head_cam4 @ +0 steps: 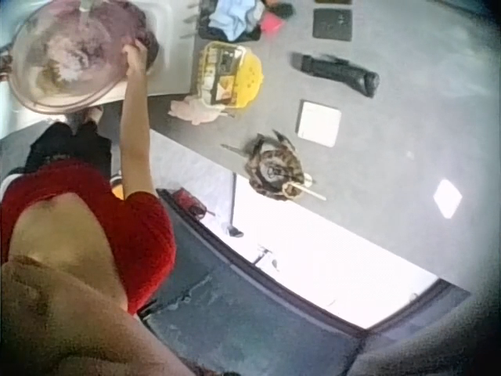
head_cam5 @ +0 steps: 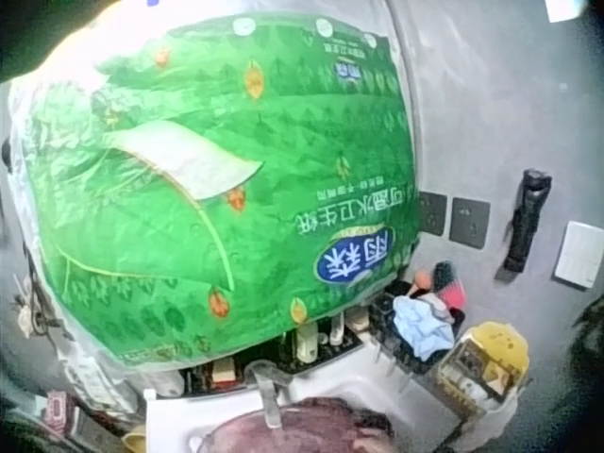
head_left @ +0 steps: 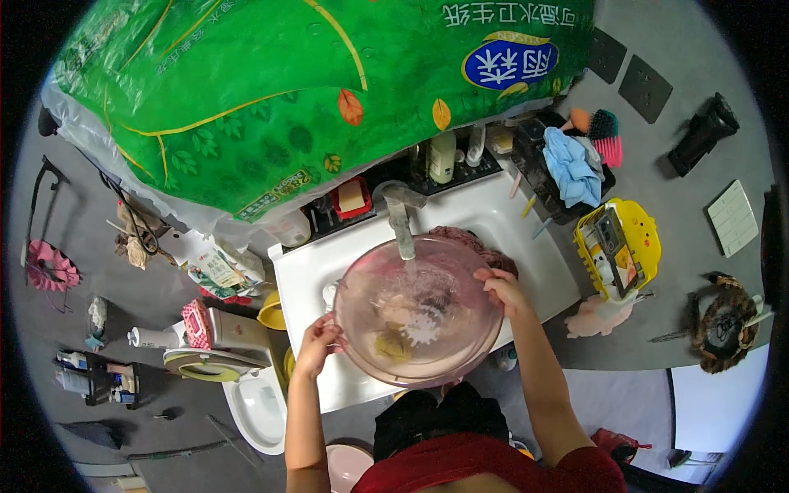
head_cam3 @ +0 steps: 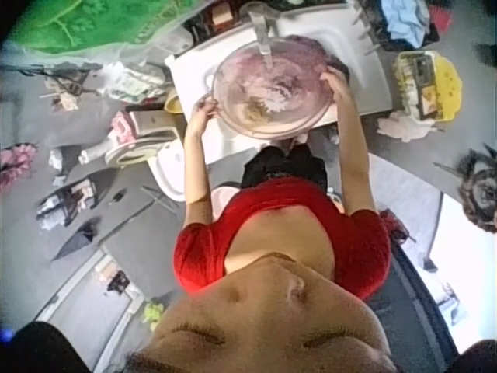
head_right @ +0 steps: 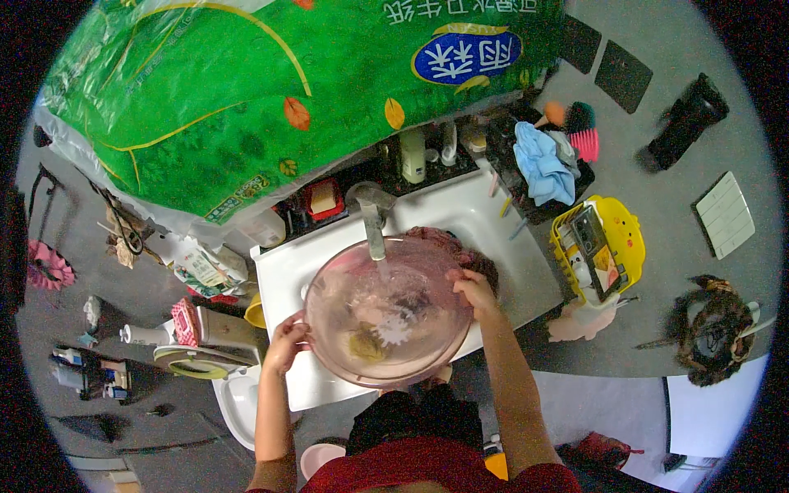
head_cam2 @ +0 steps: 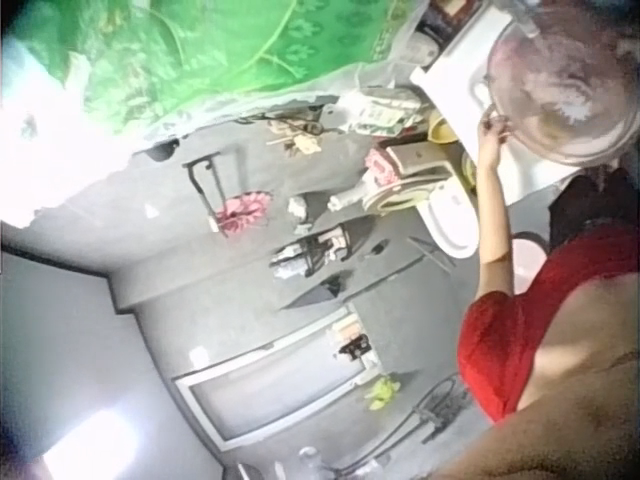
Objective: The person empties a washbasin into a bathroom sink, transfers clothes from a laundry basket into the sink, pours detergent onto the laundry, and washes the clothes by hand under running water.
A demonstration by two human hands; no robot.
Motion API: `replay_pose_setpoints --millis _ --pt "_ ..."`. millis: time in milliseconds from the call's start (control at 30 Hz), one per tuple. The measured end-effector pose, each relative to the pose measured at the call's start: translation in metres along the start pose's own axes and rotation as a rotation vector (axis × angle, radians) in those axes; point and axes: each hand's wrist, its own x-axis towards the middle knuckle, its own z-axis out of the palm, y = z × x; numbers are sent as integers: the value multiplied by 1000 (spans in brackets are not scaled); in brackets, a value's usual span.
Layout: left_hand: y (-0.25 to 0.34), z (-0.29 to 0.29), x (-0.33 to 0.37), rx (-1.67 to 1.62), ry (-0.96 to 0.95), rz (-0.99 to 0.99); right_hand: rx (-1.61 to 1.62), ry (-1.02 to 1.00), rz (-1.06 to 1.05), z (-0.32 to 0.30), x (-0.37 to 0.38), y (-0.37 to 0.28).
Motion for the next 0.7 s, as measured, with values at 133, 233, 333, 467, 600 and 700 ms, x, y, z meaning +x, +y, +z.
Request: replay_pose_setpoints --millis 133,233,333,467,600,700 --pt "61 7 -41 -188 20 225 148 -170 274 27 -18 4" --pt "96 10 -50 -91 63 364 458 -298 485 17 6 58" --pt "102 -3 -56 -86 182 485 677 -450 592 20 12 103" --pt "84 -4 -54 -116 227 417 782 -475 628 5 20 169" --pt "55 -11 -49 -215 226 334 936 -442 635 27 18 183" --pt "43 -7 -49 -244 226 288 913 -411 621 32 17 181"
